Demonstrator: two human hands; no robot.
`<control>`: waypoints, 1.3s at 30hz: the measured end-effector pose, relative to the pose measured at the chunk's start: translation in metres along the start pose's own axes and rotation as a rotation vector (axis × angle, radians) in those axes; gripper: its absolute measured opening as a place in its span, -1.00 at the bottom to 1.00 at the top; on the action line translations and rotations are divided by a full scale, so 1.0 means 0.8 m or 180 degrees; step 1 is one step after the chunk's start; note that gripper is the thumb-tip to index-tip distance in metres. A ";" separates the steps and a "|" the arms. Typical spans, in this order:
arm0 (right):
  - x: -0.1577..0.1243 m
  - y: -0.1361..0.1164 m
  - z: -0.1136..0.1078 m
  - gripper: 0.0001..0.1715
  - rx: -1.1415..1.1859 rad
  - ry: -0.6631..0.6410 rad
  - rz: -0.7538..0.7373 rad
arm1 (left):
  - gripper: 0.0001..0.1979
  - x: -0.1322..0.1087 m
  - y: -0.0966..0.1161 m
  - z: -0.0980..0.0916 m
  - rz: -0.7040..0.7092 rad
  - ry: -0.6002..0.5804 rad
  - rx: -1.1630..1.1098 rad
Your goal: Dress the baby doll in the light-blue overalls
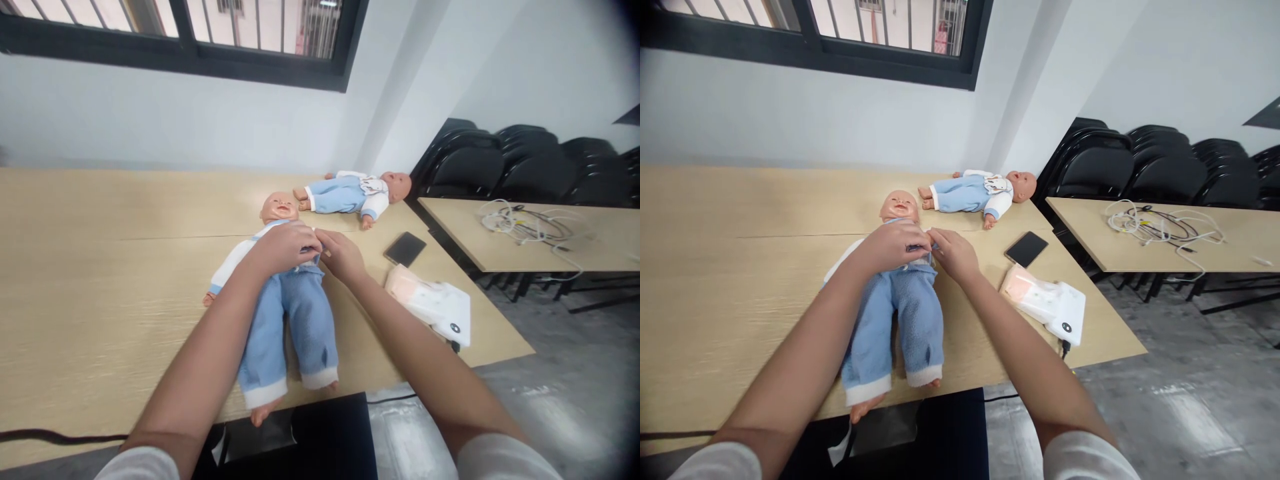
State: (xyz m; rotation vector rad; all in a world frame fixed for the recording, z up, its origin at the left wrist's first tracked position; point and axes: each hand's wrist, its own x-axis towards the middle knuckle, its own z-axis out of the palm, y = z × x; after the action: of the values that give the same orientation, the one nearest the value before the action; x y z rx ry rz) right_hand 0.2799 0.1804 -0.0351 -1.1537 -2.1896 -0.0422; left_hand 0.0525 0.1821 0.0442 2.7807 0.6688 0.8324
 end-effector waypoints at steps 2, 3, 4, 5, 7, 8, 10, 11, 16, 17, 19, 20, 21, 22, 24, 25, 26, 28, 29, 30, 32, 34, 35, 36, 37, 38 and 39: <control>-0.004 0.000 0.001 -0.41 0.0076 -0.0054 -0.0209 | -0.77 0.001 0.002 -0.003 -0.0051 0.0038 0.0061; -0.005 0.000 0.002 -0.40 0.0140 -0.0047 -0.0298 | -0.77 0.001 0.002 -0.003 -0.0093 0.0056 0.0094; -0.006 0.001 0.001 -0.40 0.0213 -0.0022 -0.0371 | -0.77 0.001 0.001 -0.003 -0.0142 0.0072 0.0124; -0.008 0.001 0.001 -0.39 0.0294 0.0006 -0.0428 | -0.78 0.001 0.000 -0.002 -0.0198 0.0088 0.0152; -0.011 0.001 -0.002 -0.36 0.0467 0.0049 -0.0523 | -0.78 0.002 -0.003 0.001 -0.0323 0.0117 0.0183; -0.013 0.000 -0.004 -0.35 0.0560 0.0063 -0.0566 | -0.77 0.002 -0.005 0.003 -0.0392 0.0120 0.0174; -0.018 -0.004 -0.008 -0.34 0.0758 0.0056 -0.0620 | -0.77 0.002 -0.008 0.007 -0.0545 0.0089 0.0109; -0.021 -0.007 -0.010 -0.35 0.0867 0.0045 -0.0608 | -0.78 0.002 -0.009 0.009 -0.0624 0.0065 0.0063; -0.027 -0.033 0.000 -0.60 0.1437 0.0340 0.0287 | -0.78 0.002 -0.011 0.018 -0.0832 -0.0015 -0.0084; -0.026 -0.039 0.004 -0.65 0.1558 0.0439 0.0527 | -0.78 0.002 -0.011 0.019 -0.0843 -0.0019 -0.0100; -0.024 -0.048 0.012 -0.72 0.1819 0.0582 0.0913 | -0.78 0.003 -0.012 0.021 -0.0853 -0.0011 -0.0138; -0.022 -0.051 0.014 -0.73 0.1967 0.0619 0.1056 | -0.78 0.004 -0.013 0.022 -0.0838 -0.0012 -0.0161; -0.021 -0.053 0.015 -0.74 0.2118 0.0640 0.1173 | -0.78 0.004 -0.015 0.023 -0.0800 -0.0024 -0.0184; -0.020 -0.054 0.015 -0.75 0.2264 0.0629 0.1260 | -0.77 0.004 -0.017 0.024 -0.0741 -0.0039 -0.0200; -0.018 -0.052 0.013 -0.75 0.2552 0.0540 0.1381 | -0.74 0.003 -0.021 0.026 -0.0560 -0.0067 -0.0193; -0.016 -0.049 0.012 -0.75 0.2699 0.0479 0.1444 | -0.73 0.002 -0.022 0.027 -0.0457 -0.0059 -0.0168; -0.015 -0.047 0.010 -0.72 0.2836 0.0424 0.1526 | -0.72 0.001 -0.023 0.027 -0.0353 -0.0037 -0.0133; -0.013 -0.041 0.008 -0.66 0.3051 0.0319 0.1748 | -0.71 -0.002 -0.024 0.028 -0.0147 0.0029 -0.0034; -0.011 -0.038 0.007 -0.63 0.3120 0.0256 0.1861 | -0.70 -0.003 -0.023 0.028 -0.0038 0.0053 0.0033; -0.010 -0.036 0.007 -0.61 0.3166 0.0174 0.1942 | -0.69 -0.004 -0.022 0.027 0.0075 0.0072 0.0111; -0.009 -0.033 0.006 -0.60 0.3296 0.0034 0.1966 | -0.67 -0.005 -0.021 0.026 0.0284 0.0109 0.0286; -0.009 -0.032 0.005 -0.60 0.3529 -0.0051 0.1879 | -0.65 -0.005 -0.021 0.025 0.0424 0.0182 0.0434; -0.010 -0.032 0.005 -0.60 0.3671 -0.0093 0.1854 | -0.65 -0.004 -0.021 0.024 0.0460 0.0225 0.0487; -0.011 -0.033 0.004 -0.59 0.3820 -0.0134 0.1863 | -0.65 -0.004 -0.022 0.023 0.0473 0.0264 0.0529; -0.012 -0.035 0.003 -0.57 0.3958 -0.0178 0.1905 | -0.65 -0.003 -0.022 0.022 0.0466 0.0287 0.0566; -0.013 -0.036 0.003 -0.55 0.4071 -0.0213 0.1968 | -0.65 -0.003 -0.021 0.021 0.0446 0.0286 0.0596; -0.014 -0.038 0.003 -0.52 0.4159 -0.0237 0.2032 | -0.65 -0.003 -0.019 0.020 0.0405 0.0260 0.0625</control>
State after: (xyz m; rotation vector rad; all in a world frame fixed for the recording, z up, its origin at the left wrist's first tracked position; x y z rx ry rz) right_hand 0.2601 0.1546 -0.0353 -0.9207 -1.2578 1.4554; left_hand 0.0535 0.1939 0.0258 3.0062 0.6231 0.9574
